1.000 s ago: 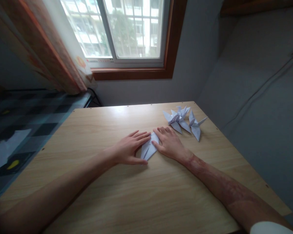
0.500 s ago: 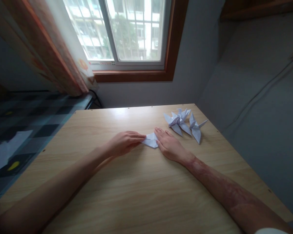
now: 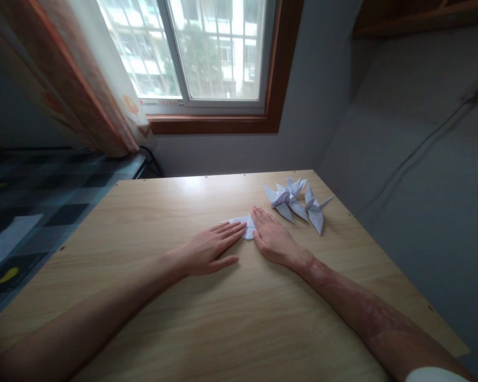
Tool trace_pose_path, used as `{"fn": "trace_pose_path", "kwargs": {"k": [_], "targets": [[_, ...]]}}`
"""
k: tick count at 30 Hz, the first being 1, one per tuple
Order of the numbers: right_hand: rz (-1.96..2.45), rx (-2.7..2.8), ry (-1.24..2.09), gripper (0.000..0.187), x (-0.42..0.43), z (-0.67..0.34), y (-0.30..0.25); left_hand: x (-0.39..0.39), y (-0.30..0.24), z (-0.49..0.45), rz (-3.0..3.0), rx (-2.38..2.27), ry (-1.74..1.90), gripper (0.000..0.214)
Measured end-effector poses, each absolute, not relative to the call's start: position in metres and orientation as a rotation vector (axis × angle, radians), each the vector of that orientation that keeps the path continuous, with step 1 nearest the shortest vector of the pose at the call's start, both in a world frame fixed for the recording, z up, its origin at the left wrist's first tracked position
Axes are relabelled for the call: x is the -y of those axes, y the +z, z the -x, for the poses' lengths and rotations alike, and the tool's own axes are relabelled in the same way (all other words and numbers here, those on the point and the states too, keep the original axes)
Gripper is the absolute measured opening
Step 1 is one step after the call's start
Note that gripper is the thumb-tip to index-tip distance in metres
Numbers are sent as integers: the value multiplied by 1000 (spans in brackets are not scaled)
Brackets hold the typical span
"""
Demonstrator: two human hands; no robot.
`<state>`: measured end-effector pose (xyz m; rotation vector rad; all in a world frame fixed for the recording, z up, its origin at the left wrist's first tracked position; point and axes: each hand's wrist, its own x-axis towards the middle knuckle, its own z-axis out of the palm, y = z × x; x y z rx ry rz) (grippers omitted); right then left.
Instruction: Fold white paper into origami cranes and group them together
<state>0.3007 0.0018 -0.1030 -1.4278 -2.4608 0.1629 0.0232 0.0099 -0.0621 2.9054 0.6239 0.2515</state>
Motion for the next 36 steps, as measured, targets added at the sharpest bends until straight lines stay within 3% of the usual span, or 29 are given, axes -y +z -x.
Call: {"fn": "trace_pose_path", "kwargs": {"k": [5, 18, 36], "targets": [[1364, 2472, 203, 70, -1, -303, -101, -5, -68, -27, -2820, -656, 205, 95], [1305, 2506, 222, 71, 4, -299, -96, -6, -69, -25, -2818, -697, 229, 107], [1461, 2534, 196, 72, 4, -306, -90, 22, -30, -13, -2817, -1225, -256, 115]]}}
